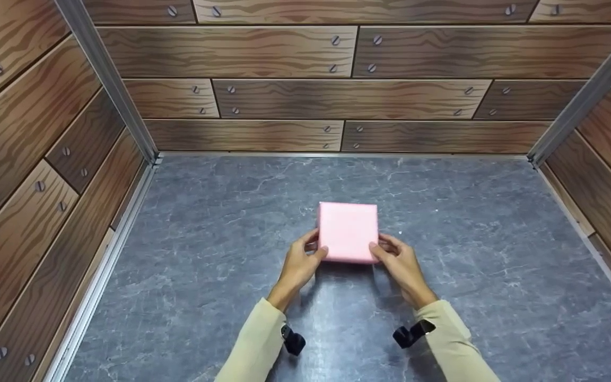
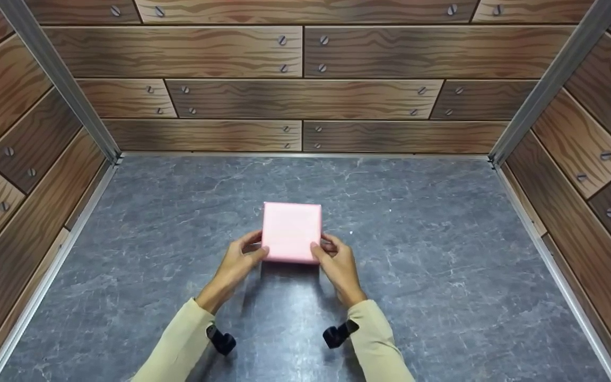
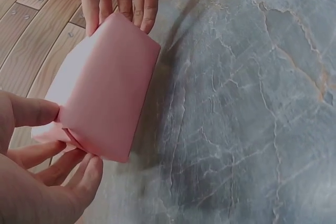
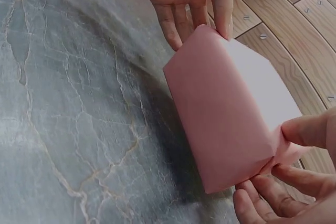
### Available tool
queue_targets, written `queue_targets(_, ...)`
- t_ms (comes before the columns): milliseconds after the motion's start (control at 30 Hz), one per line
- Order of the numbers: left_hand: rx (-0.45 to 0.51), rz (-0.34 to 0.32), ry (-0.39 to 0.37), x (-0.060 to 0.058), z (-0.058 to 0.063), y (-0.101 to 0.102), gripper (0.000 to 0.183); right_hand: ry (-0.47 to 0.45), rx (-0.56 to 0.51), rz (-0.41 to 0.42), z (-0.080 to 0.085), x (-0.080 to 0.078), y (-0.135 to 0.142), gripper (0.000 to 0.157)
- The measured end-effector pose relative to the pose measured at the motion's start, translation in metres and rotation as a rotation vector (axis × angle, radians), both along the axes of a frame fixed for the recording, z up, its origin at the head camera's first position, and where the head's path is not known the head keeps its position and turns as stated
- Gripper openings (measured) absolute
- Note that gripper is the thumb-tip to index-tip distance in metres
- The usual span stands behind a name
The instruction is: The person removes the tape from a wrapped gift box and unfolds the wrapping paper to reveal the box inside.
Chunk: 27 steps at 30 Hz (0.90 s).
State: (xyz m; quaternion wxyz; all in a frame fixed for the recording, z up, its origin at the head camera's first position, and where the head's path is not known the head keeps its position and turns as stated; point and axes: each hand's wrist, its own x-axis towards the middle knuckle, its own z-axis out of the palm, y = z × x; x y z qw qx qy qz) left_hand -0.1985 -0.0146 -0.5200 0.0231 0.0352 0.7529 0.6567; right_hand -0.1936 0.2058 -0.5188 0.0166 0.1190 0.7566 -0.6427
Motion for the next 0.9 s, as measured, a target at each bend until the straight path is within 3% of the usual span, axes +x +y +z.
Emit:
queue_targets(333, 0.004, -0.001, 0.015, 0.0029, -0.0028, 0.0017, 0.046, 0.043, -0.034, 0.016, -0.0012, 0.0059, 0.0026, 0.047)
queue_targets(600, 0.000, -0.001, 0.016, 0.0018, 0.0024, 0.0033, 0.046, 0.047, -0.066, 0.009, 0.0030, 0.0058, 0.0024, 0.048)
queue_targets(900, 0.075, 0.009, -0.032, 0.0010, 0.0066, 0.0035, 0.046, 0.035, -0.195, 0.002, 0.0076, 0.0026, 0.0022, 0.042)
